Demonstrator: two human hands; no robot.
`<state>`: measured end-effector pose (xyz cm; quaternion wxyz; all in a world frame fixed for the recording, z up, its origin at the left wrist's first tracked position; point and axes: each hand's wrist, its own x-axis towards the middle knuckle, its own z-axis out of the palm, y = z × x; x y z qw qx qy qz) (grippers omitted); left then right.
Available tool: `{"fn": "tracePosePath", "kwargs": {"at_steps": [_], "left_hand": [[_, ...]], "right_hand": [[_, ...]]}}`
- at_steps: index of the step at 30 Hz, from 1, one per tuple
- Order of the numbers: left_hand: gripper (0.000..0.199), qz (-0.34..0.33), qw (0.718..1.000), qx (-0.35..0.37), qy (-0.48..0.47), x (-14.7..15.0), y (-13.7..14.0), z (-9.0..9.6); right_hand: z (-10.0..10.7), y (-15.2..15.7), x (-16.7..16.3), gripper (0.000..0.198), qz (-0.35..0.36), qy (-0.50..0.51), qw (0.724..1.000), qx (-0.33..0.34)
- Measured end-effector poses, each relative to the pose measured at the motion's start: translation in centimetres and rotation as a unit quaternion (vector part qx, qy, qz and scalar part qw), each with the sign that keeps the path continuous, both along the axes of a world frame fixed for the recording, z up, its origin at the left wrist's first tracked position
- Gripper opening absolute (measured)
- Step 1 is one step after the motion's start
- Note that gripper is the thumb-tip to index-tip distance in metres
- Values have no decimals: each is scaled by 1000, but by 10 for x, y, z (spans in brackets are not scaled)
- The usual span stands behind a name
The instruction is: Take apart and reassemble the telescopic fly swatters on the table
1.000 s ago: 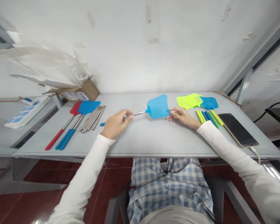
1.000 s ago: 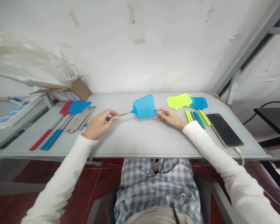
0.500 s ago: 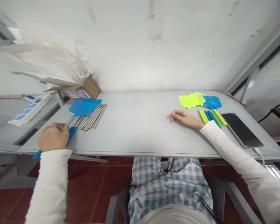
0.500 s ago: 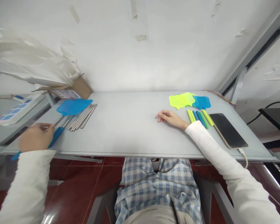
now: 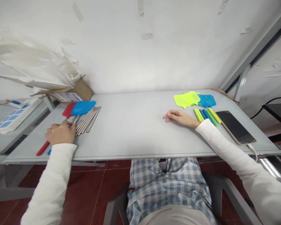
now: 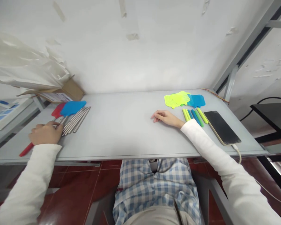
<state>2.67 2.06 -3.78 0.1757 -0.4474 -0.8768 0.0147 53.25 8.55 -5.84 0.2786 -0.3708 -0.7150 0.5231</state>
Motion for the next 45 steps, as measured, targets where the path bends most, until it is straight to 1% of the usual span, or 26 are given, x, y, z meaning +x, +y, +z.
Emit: {"fn": "tracePosePath", "kwargs": {"at_steps": [4,7,11,14,16,18,21,24,26,27,28,29,30,32,33,35,36,37,39,41,45], "left_hand": [[51,-12,1000,10,-13,-1,2,-5],[51,-22,999,27,-31,-2,0,-4],[50,-36,994,76,-67,2,-7,10],[51,-47,990,107,-74,16,-14,22],[53,-45,991,86,-89,28,-18,27],[58,-24,991,42,-122,39,-21,29],[68,0,982,-2,-187,49,-23,26],[70,-11,975,-30,-221,49,-23,20],[71,-17,972,-40,-229,47,-25,17],[71,-22,972,-37,-233,47,-26,15],[71,-31,972,-27,-231,47,-27,13],[69,-42,974,-8,-221,49,-27,11],[66,-58,977,15,-204,51,-27,9],[57,-101,978,47,-174,59,-22,4],[51,-125,976,50,-170,64,-18,3],[42,-170,968,31,-184,72,-6,1],[40,-186,963,23,-191,75,1,0],[38,-196,961,19,-194,77,7,0],[38,-203,959,15,-195,78,18,1],[36,-194,959,19,-204,76,24,1],[38,-172,955,55,-234,72,25,-1]], "right_hand": [[1,0,0,44,7,-2,1000,4],[3,-2,-1,44,3,-2,1000,6],[5,-6,-2,44,-13,-1,1000,14],[5,-8,-2,43,-16,-2,1000,15],[6,-8,-2,43,-15,-8,1000,18],[7,-8,-1,43,-15,-12,1000,20],[9,-9,-2,43,-14,-19,999,24],[14,-13,-1,44,-10,-30,999,31],[19,-18,5,43,-15,-54,997,59],[22,-21,10,42,-30,-77,993,89],[25,-24,17,41,-53,-110,984,130],[28,-27,26,38,-81,-153,969,177],[31,-30,37,36,-113,-202,946,225],[35,-36,61,33,-175,-312,884,300],[35,-38,74,33,-201,-365,851,319],[34,-44,96,34,-244,-454,791,330],[32,-47,104,35,-257,-487,768,327],[30,-50,111,36,-262,-512,752,323],[23,-56,118,37,-260,-538,735,321],[17,-63,119,37,-258,-548,723,333],[8,-74,115,38,-268,-556,700,359]]}}
